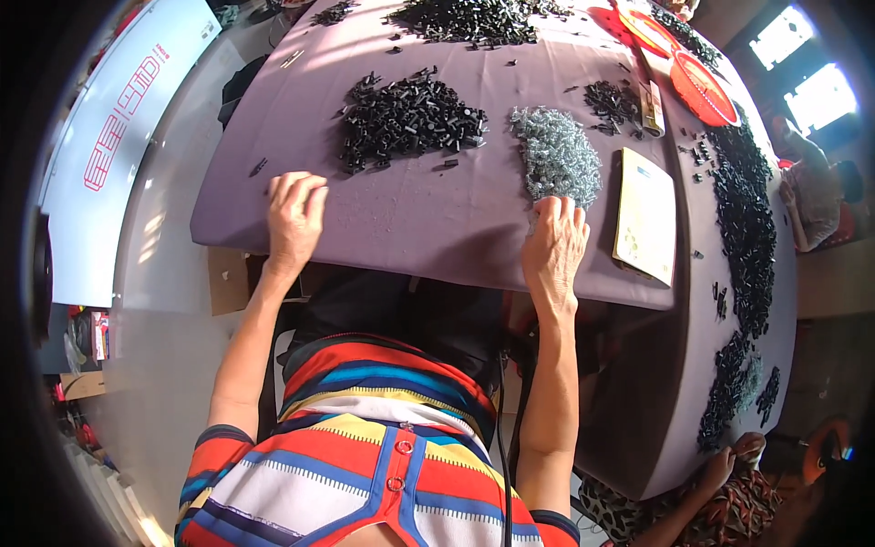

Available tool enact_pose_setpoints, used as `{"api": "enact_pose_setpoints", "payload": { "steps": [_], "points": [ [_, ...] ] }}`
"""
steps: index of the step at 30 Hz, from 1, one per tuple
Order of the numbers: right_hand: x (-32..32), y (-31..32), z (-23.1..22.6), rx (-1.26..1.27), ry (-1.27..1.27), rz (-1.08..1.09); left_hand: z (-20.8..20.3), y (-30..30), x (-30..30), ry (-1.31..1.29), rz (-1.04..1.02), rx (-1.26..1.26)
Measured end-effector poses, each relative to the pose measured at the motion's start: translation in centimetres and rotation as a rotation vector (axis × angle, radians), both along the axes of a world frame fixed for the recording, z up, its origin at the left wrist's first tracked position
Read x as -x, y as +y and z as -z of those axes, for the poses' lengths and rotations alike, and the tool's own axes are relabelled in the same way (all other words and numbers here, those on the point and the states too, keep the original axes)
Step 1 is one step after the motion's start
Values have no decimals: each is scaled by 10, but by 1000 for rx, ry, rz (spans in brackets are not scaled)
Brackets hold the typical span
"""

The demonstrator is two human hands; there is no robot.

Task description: The recorder manually assembles small black plastic components onto connector bases at a workshop table.

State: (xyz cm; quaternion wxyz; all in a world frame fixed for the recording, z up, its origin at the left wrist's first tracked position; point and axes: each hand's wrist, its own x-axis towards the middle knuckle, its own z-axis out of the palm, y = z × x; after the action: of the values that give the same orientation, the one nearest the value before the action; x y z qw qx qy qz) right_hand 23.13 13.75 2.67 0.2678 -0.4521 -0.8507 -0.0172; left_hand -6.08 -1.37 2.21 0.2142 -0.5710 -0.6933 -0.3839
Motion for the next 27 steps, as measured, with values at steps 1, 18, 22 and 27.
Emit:
{"api": "enact_pose_setpoints", "payload": {
  "steps": [1, 18, 22, 27],
  "points": [
    [2, -1, 1, 0, -1, -5, -2, 8, -10, -18, 74, -25],
    [36, -24, 18, 268, 404, -245, 27, 126, -77, -101, 307, 214],
    [35, -21, 21, 238, 510, -289, 26, 117, -79, -294, 400, 127],
    [37, -25, 19, 557, 745, -282, 15, 83, -99, -912, 500, 221]
  ]
}}
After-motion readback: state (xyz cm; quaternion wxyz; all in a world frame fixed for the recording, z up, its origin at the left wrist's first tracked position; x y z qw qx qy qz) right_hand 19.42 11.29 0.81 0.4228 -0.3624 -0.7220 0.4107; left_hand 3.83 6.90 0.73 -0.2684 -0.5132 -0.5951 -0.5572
